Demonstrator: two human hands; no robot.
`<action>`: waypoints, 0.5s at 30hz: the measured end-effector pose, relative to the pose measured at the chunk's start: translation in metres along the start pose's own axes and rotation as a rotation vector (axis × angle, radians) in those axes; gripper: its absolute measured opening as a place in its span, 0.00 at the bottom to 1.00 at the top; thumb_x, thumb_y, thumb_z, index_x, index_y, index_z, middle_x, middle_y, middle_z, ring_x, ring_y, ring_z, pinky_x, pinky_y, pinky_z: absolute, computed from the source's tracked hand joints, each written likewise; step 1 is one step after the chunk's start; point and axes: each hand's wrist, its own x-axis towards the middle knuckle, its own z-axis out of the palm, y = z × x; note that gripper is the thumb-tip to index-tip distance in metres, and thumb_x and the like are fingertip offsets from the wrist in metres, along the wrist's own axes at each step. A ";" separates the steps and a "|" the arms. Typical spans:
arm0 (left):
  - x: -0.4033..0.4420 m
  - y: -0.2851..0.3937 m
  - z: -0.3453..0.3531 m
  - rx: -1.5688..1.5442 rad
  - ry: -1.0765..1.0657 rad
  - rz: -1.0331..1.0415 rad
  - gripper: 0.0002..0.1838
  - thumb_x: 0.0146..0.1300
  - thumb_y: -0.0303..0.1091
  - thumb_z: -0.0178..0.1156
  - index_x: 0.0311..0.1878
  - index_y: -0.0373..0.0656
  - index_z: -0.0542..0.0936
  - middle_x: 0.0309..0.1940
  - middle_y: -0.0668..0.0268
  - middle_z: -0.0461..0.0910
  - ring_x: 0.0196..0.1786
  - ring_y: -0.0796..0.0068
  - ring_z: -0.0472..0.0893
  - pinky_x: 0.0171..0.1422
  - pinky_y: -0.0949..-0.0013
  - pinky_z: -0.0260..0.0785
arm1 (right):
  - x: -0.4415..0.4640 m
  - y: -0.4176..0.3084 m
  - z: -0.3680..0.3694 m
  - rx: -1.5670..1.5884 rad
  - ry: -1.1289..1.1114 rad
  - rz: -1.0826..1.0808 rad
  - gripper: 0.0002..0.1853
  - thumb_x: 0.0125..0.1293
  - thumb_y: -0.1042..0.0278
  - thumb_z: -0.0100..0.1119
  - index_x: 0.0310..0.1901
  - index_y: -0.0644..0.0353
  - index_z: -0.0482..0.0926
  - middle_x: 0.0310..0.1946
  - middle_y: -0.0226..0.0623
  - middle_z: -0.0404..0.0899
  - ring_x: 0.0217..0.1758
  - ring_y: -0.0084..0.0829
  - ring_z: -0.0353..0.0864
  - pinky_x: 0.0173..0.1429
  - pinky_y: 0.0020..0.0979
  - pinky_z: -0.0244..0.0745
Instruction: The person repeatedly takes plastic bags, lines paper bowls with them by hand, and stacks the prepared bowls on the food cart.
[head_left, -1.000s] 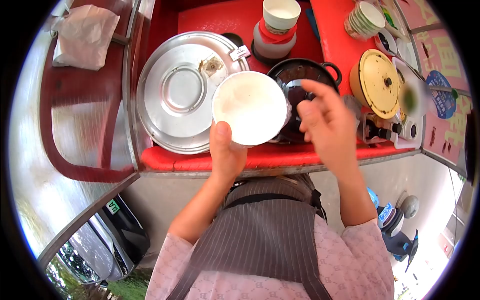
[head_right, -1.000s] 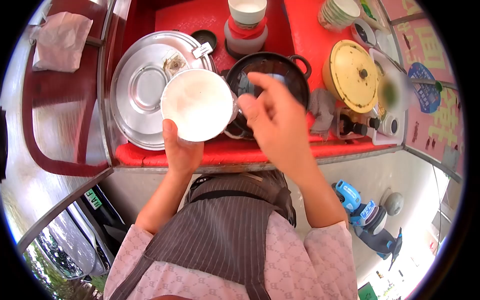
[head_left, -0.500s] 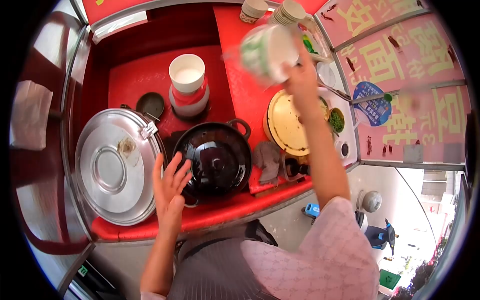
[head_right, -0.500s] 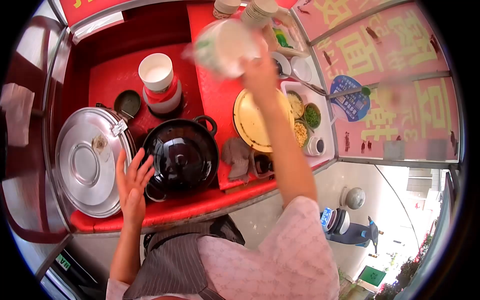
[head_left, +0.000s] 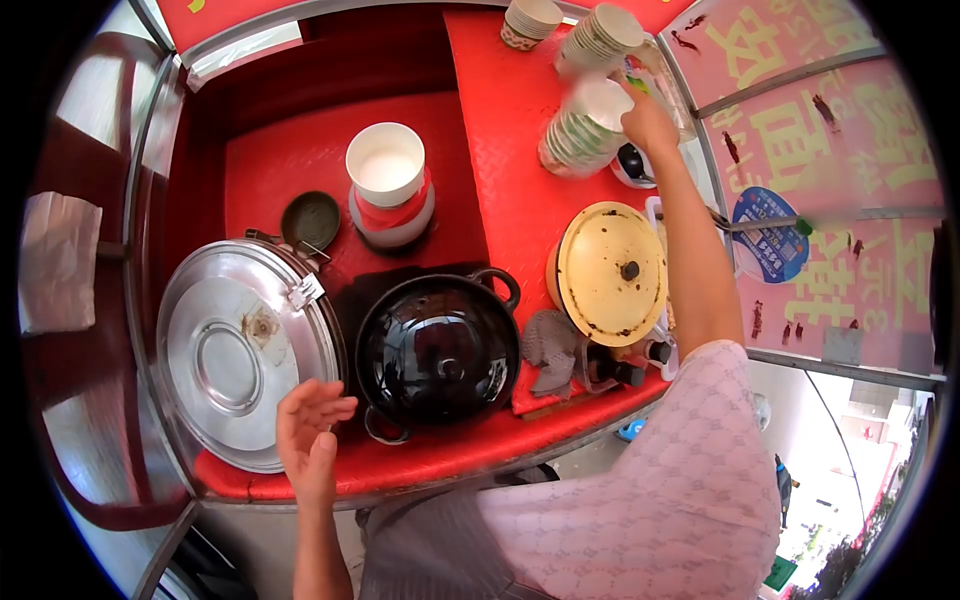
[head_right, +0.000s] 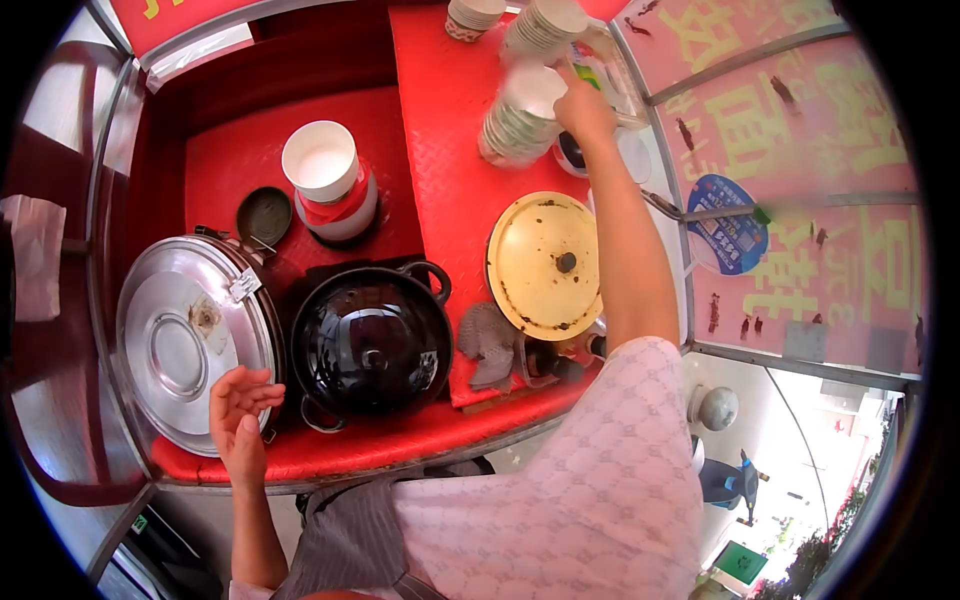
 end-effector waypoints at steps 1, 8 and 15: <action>0.004 0.003 -0.008 0.007 0.002 -0.003 0.33 0.68 0.42 0.65 0.69 0.32 0.66 0.59 0.50 0.77 0.55 0.60 0.83 0.61 0.61 0.75 | 0.003 -0.004 0.001 -0.113 -0.052 0.003 0.34 0.63 0.69 0.48 0.73 0.35 0.70 0.65 0.46 0.78 0.65 0.50 0.79 0.66 0.48 0.73; 0.069 0.066 -0.101 1.037 0.104 0.335 0.06 0.68 0.20 0.57 0.44 0.33 0.82 0.41 0.59 0.83 0.45 0.69 0.82 0.53 0.70 0.72 | -0.002 0.004 0.028 -0.009 -0.013 0.019 0.34 0.63 0.67 0.48 0.74 0.36 0.68 0.65 0.47 0.78 0.66 0.51 0.78 0.67 0.50 0.72; 0.169 0.172 -0.207 1.984 0.195 0.776 0.04 0.68 0.24 0.58 0.43 0.35 0.79 0.44 0.56 0.82 0.51 0.52 0.80 0.57 0.57 0.73 | -0.036 -0.039 -0.002 -0.408 0.387 -0.244 0.29 0.67 0.55 0.58 0.69 0.47 0.71 0.55 0.53 0.82 0.57 0.53 0.82 0.56 0.52 0.78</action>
